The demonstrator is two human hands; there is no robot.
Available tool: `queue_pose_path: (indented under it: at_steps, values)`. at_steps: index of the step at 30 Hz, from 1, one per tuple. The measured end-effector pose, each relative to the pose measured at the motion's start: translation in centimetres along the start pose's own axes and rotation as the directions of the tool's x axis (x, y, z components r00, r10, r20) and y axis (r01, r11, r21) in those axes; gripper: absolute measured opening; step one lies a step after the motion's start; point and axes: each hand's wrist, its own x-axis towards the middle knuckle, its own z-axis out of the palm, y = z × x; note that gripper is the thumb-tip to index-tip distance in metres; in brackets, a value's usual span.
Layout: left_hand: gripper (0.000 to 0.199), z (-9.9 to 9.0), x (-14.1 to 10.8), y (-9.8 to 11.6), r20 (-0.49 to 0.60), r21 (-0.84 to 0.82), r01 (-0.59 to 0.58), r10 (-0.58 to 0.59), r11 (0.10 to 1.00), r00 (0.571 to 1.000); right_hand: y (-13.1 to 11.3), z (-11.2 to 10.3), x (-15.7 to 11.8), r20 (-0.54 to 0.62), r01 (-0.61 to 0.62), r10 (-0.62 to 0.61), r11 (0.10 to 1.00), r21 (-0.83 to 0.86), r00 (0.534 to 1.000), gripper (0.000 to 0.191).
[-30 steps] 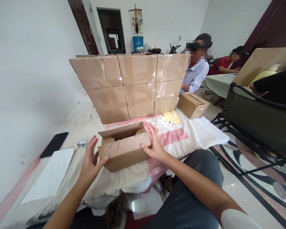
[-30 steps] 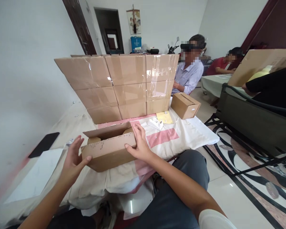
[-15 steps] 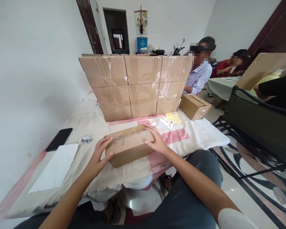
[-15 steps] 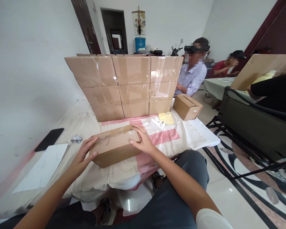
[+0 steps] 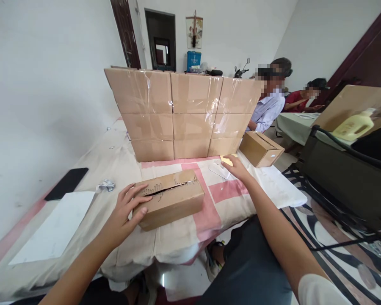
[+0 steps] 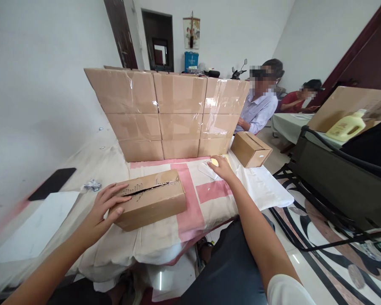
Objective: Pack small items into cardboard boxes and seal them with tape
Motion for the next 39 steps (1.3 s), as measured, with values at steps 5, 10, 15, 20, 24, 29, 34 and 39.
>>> queue_pose_path:
  at_steps: [5,10,15,20,24,29,34,39]
  values:
    - [0.029,0.8,-0.3,-0.2,-0.064,-0.026,-0.03,0.028,0.999,0.998,4.7,1.1,-0.4,0.098,-0.213,0.218,0.975,-0.06,0.971,0.042]
    - [0.03,1.1,-0.6,-0.6,-0.089,-0.027,-0.051,0.049,0.998,0.995,4.3,2.5,-0.7,0.087,-0.324,0.325,0.946,-0.029,0.942,0.038]
    - [0.031,0.8,-0.8,-0.7,-0.095,-0.02,-0.065,0.063,0.998,0.994,3.1,2.6,-1.0,0.116,-0.476,0.465,0.873,0.105,0.878,0.031]
    - [0.032,0.7,-0.9,-0.6,-0.085,-0.015,-0.072,0.071,0.997,0.994,2.1,2.1,-0.9,0.156,-0.578,0.556,0.786,0.222,0.816,0.03]
    - [0.032,0.9,-0.7,-0.5,-0.092,-0.027,-0.069,0.066,0.997,0.994,1.4,1.3,-0.2,0.168,-0.638,0.616,0.732,0.239,0.77,0.038]
    - [0.032,1.2,-0.6,-0.5,-0.096,-0.031,-0.061,0.057,0.998,0.994,1.1,0.7,0.6,0.23,-0.676,0.636,0.698,0.234,0.736,0.034]
    - [0.031,1.1,-0.5,-0.5,-0.109,-0.023,-0.088,0.085,0.996,0.99,1.2,1.3,0.7,0.275,-0.708,0.653,0.657,0.257,0.706,0.036]
    - [0.031,1.1,-0.4,-0.3,-0.124,-0.011,-0.105,0.103,0.994,0.987,1.3,1.9,0.7,0.266,-0.744,0.697,0.589,0.317,0.666,0.037]
